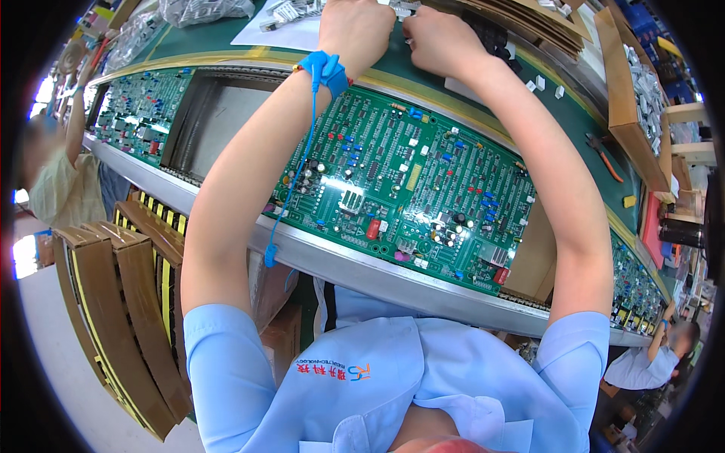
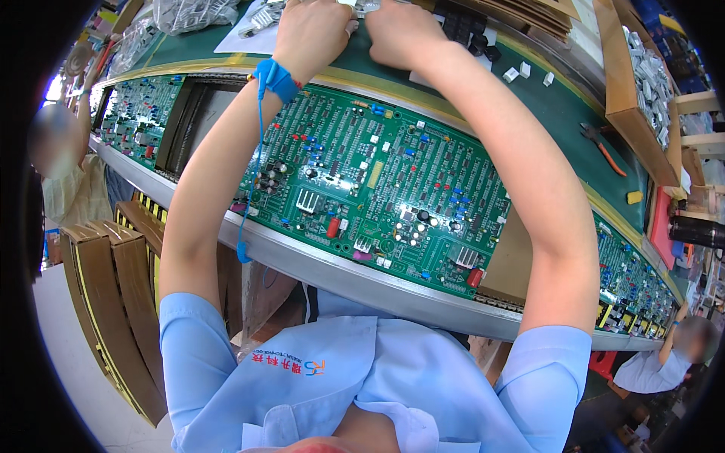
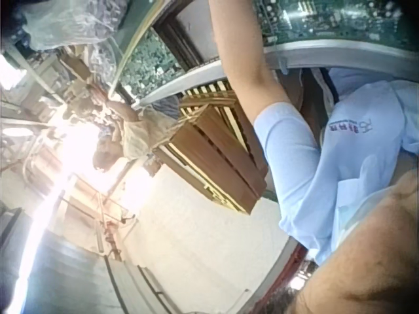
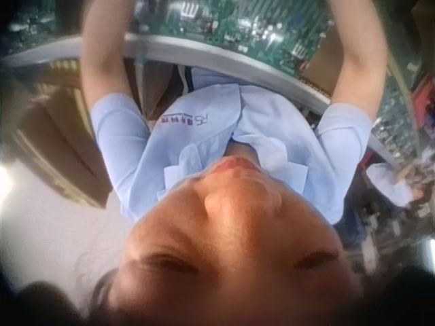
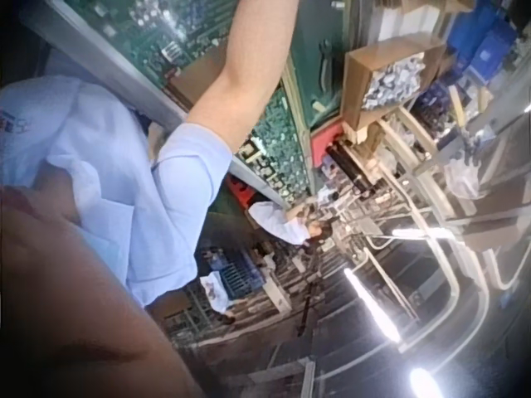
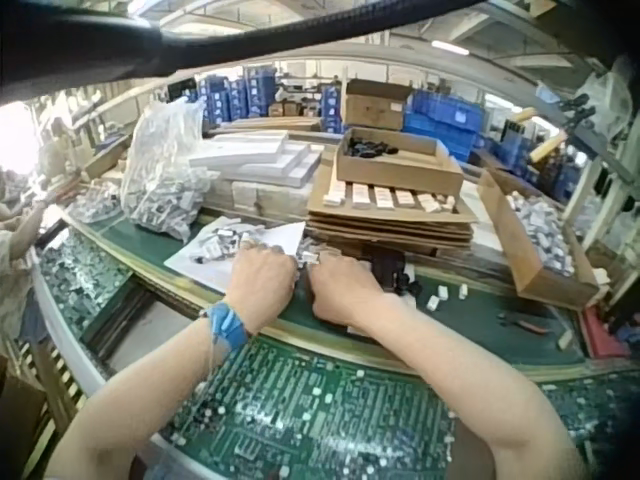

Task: Manually place electronic components into a printed circuit board on an assembly line.

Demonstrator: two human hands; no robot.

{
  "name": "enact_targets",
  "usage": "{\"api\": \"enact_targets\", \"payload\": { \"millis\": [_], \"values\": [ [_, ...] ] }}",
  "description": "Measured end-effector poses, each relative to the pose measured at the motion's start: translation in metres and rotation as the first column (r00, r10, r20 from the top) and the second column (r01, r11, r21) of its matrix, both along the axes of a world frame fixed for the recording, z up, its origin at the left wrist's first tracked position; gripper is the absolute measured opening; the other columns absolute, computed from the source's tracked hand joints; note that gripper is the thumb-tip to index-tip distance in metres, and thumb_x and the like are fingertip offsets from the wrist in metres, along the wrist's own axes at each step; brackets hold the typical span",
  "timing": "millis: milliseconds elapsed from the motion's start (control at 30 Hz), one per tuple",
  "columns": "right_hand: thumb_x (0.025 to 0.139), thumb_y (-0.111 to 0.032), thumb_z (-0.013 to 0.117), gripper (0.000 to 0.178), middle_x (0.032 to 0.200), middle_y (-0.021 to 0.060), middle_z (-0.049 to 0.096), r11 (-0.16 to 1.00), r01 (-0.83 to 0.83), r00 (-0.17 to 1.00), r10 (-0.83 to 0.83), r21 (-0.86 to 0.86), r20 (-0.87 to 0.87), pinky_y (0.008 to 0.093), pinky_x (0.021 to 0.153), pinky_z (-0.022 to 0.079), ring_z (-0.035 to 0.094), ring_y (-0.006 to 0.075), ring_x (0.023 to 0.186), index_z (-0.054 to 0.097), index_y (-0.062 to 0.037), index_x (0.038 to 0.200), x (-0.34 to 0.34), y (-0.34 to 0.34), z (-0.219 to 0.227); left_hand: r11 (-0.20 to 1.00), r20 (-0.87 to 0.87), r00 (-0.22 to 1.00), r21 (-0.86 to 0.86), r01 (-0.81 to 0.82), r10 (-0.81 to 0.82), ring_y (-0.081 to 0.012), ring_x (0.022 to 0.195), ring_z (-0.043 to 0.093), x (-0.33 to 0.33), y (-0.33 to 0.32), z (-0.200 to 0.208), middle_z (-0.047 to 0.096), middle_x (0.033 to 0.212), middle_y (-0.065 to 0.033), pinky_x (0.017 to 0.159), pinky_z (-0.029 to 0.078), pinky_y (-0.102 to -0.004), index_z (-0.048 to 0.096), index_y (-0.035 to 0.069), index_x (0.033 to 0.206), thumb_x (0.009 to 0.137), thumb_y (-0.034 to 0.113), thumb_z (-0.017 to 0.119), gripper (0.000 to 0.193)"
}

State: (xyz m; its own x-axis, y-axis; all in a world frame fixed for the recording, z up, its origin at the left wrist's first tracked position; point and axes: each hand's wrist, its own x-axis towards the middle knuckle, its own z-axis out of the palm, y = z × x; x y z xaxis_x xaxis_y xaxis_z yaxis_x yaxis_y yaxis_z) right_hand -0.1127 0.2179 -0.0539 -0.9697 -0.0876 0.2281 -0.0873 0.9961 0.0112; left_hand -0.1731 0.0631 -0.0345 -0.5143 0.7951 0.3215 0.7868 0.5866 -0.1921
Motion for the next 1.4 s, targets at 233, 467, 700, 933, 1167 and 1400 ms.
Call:
{"api": "enact_targets", "payload": {
  "millis": [233,467,700,933,1167,1400],
  "values": [
    [0.088,-0.028,0.067,0.033,0.082,0.02,0.062,0.99,-0.141,0.975,0.133,-0.03,-0.179,0.0437,0.075,0.053,0.065,0.0356,0.075,0.062,0.004,0.085,0.017,-0.001,-0.023,0.987,-0.034,0.999,0.157,0.026,-0.02,-0.0321,0.076,0.067,-0.011,0.015,-0.028,0.068,0.075,-0.0147,0.075,0.05,-0.0442,0.069,0.006,0.074,0.079,0.018,0.062,0.015],
    [0.085,-0.015,0.062,0.018,0.094,0.0161,0.064,0.935,-0.35,0.889,0.309,-0.065,-0.338,0.0427,0.075,0.055,0.066,0.0354,0.086,0.067,-0.0007,0.095,0.033,0.009,-0.018,0.745,-0.057,0.888,0.521,0.417,-0.457,-0.0399,0.078,0.065,-0.011,-0.007,-0.021,0.066,0.078,-0.0217,0.072,0.051,-0.049,0.064,0.001,0.091,0.083,0.011,0.061,0.014],
    [0.083,-0.008,0.062,0.021,0.092,0.0107,0.061,0.949,-0.223,0.949,0.264,0.222,-0.173,0.0381,0.071,0.057,0.067,0.0265,0.086,0.06,-0.0043,0.103,0.032,-0.001,-0.014,0.934,0.458,0.865,0.355,0.034,-0.206,-0.0369,0.082,0.065,0.014,-0.044,0.043,0.067,0.084,-0.0184,0.073,0.051,-0.044,0.065,0.003,0.091,0.086,0.011,0.063,0.01],
    [0.083,0.0,0.055,0.022,0.096,0.0107,0.061,0.987,-0.158,0.984,0.16,0.035,-0.074,0.0424,0.077,0.055,0.065,0.0305,0.094,0.061,-0.0071,0.103,0.036,-0.002,-0.005,0.969,0.254,0.935,0.093,0.231,-0.247,-0.0305,0.082,0.065,0.003,-0.099,0.002,0.067,0.09,-0.0079,0.075,0.052,-0.0397,0.073,0.012,0.095,0.088,0.015,0.067,0.01],
    [0.089,-0.006,0.058,0.013,0.095,0.0083,0.064,0.993,-0.086,0.996,0.088,-0.08,0.016,0.0443,0.072,0.051,0.064,0.0324,0.089,0.058,-0.0094,0.101,0.029,0.001,0.009,0.933,0.171,0.923,-0.044,0.357,-0.345,-0.0287,0.085,0.061,0.002,-0.103,-0.004,0.065,0.092,-0.0045,0.084,0.048,-0.0398,0.074,0.015,0.094,0.089,0.015,0.064,0.012],
    [0.093,-0.011,0.058,0.013,0.096,0.0056,0.065,0.968,-0.161,0.976,0.127,-0.191,-0.177,0.0378,0.072,0.051,0.065,0.0291,0.087,0.06,-0.0125,0.106,0.032,0.004,0.007,0.886,0.272,0.865,-0.075,0.457,-0.423,-0.0319,0.082,0.064,0.002,-0.097,0.008,0.065,0.084,-0.0125,0.076,0.049,-0.0416,0.068,0.007,0.089,0.084,0.012,0.062,0.009]
  ]
}}
